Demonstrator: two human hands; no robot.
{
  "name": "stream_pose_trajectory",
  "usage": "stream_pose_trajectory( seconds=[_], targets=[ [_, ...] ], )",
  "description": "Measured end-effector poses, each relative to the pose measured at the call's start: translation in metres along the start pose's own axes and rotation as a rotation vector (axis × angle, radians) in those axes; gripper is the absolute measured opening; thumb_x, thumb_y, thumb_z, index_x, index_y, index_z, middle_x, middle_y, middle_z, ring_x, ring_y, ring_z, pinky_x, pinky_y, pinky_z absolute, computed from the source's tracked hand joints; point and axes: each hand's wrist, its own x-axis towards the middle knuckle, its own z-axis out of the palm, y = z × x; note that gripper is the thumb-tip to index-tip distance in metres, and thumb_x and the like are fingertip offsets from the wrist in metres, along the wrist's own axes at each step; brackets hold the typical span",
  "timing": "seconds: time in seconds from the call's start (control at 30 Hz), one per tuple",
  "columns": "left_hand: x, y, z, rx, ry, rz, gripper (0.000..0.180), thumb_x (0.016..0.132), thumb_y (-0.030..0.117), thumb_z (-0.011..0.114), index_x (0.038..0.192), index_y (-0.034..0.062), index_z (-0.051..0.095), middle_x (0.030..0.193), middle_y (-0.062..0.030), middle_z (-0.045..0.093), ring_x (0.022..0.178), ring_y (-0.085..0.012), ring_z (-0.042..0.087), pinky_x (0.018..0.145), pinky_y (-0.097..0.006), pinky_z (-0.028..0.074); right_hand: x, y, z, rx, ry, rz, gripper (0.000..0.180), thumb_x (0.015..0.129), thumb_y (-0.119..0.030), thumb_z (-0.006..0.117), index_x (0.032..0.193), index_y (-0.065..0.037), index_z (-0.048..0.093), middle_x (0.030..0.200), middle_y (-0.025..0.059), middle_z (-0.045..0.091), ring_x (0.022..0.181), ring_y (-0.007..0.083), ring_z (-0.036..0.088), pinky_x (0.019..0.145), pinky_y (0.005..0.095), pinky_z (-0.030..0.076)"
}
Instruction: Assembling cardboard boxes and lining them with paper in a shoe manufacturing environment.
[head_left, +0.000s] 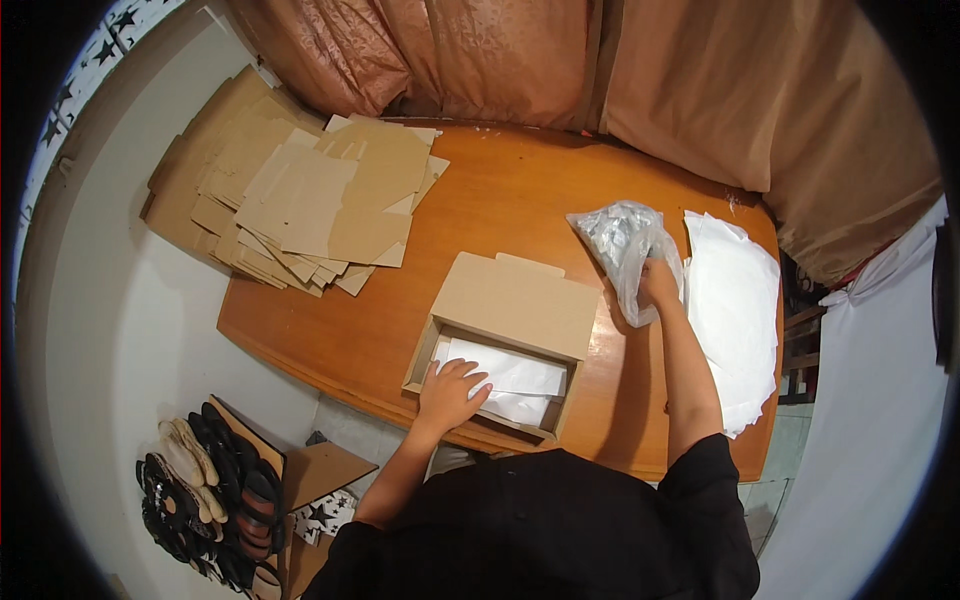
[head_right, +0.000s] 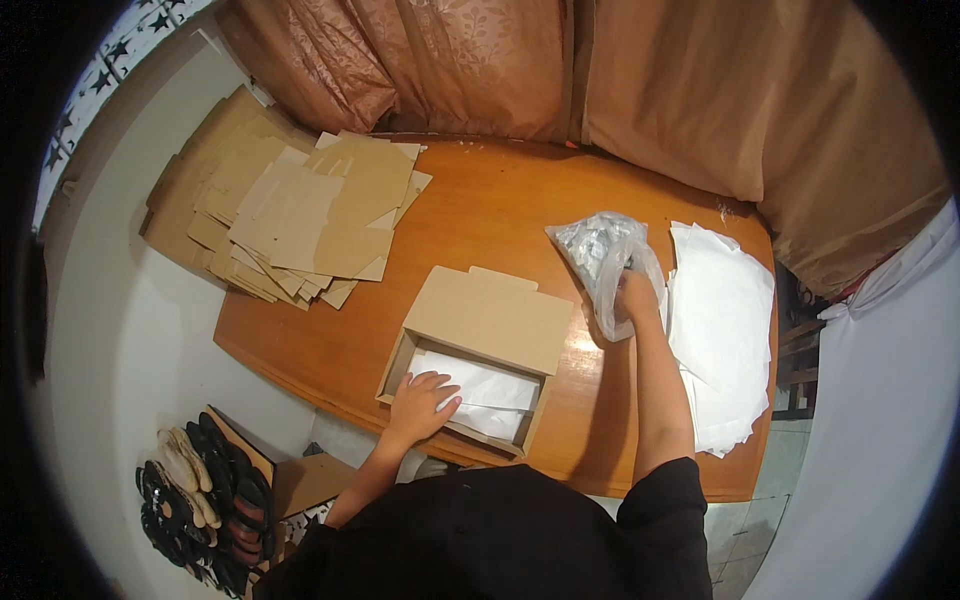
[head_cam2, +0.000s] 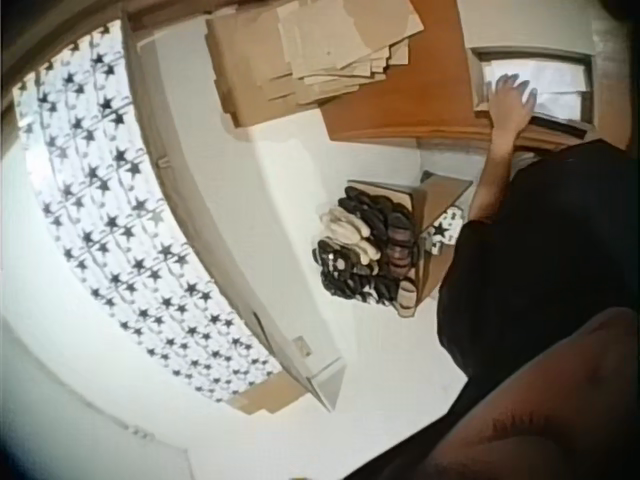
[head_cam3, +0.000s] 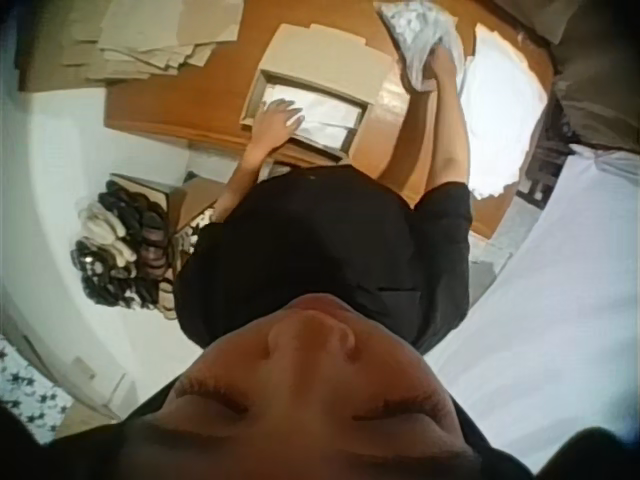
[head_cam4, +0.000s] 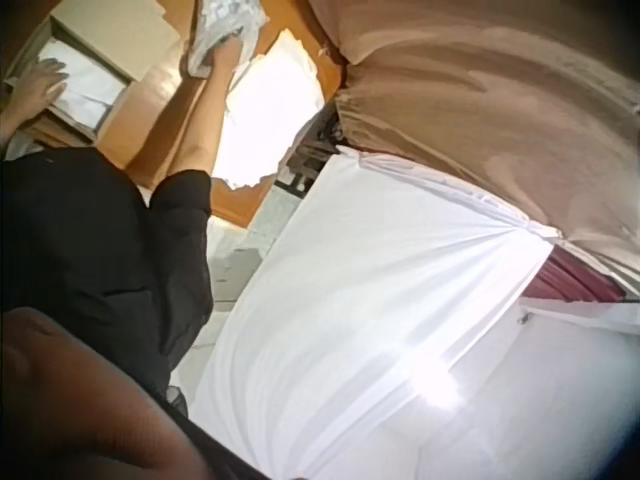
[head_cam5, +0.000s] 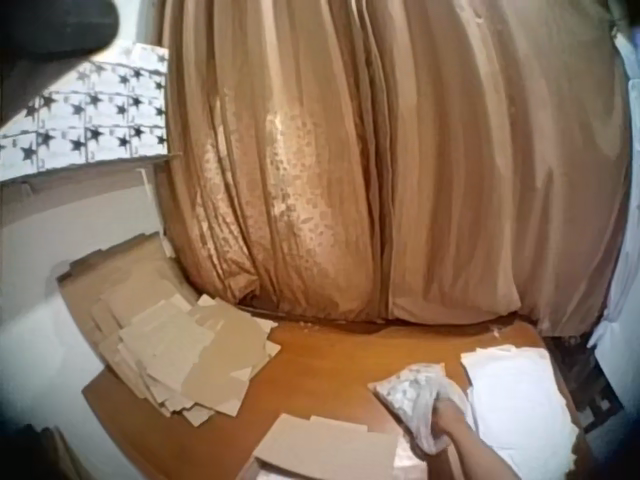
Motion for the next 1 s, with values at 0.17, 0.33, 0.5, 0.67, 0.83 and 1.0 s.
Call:
stream_pose_trajectory(
  seconds=[0.17, 0.33, 0.5, 0.67, 0.83, 1.0],
  targets=[
    [0.009, 0.004, -0.002, -0.021, -0.001, 0.076, 0.03, 0.085, 0.036, 0.055, 0.099, 0.0143, 0.07, 0.112, -0.0068, 0.062, 0.112, -0.0253, 0.051, 0.095, -0.044, 0.034, 0.002, 0.046, 0.026, -0.05, 0.068, -0.123, 0.03, 0.075, -0.019, 0.062, 0.099, 0.0, 0.062, 0.096, 0.0239, 0.064, 0.091, 0.0379, 0.062, 0.078, 0.0428, 0.049],
    [0.003, 0.001, -0.003, -0.044, 0.036, 0.091, 0.029, 0.084, 0.036, 0.056, 0.096, 0.0143, 0.07, 0.11, -0.0061, 0.063, 0.11, -0.0249, 0.052, 0.093, -0.041, 0.036, -0.001, -0.007, 0.031, -0.244, 0.019, 0.229, 0.029, 0.078, -0.017, 0.058, 0.103, -0.003, 0.061, 0.101, 0.0228, 0.063, 0.097, 0.0404, 0.059, 0.086, 0.047, 0.043],
    [0.008, 0.001, -0.007, -0.067, 0.095, 0.108, 0.027, 0.083, 0.034, 0.058, 0.095, 0.0138, 0.071, 0.108, -0.0054, 0.063, 0.108, -0.0247, 0.053, 0.09, -0.038, 0.039, -0.024, -0.008, 0.022, -0.071, 0.346, 0.135, 0.031, 0.077, -0.006, 0.058, 0.108, -0.001, 0.059, 0.098, 0.0242, 0.063, 0.093, 0.0431, 0.059, 0.081, 0.0471, 0.046],
    [0.009, -0.006, -0.001, -0.088, 0.087, 0.151, 0.027, 0.082, 0.033, 0.059, 0.095, 0.0129, 0.07, 0.107, -0.0056, 0.063, 0.108, -0.0251, 0.053, 0.089, -0.039, 0.04, -0.051, -0.027, -0.018, 0.361, 0.321, 0.284, 0.035, 0.08, 0.0, 0.061, 0.114, 0.003, 0.055, 0.087, 0.0164, 0.065, 0.066, 0.0217, 0.063, 0.062, 0.0338, 0.051],
    [0.009, -0.008, 0.003, -0.107, 0.074, 0.143, 0.03, 0.082, 0.035, 0.058, 0.096, 0.0115, 0.07, 0.107, -0.0072, 0.063, 0.108, -0.0248, 0.053, 0.089, -0.04, 0.039, -0.112, -0.082, -0.018, 0.805, 0.272, 0.259, 0.022, 0.086, -0.009, 0.062, 0.103, 0.004, 0.06, 0.075, 0.0041, 0.062, 0.06, 0.0096, 0.058, 0.054, 0.0246, 0.049],
    [0.003, -0.009, -0.001, -0.12, 0.028, 0.198, 0.03, 0.082, 0.034, 0.058, 0.098, 0.0109, 0.07, 0.109, -0.0081, 0.062, 0.109, -0.0255, 0.052, 0.089, -0.039, 0.039, -0.166, -0.164, -0.002, 0.772, -0.308, 0.236, 0.015, 0.084, -0.014, 0.066, 0.089, -0.001, 0.062, 0.07, 0.003, 0.06, 0.052, 0.0084, 0.053, 0.05, 0.023, 0.046]
  ],
)
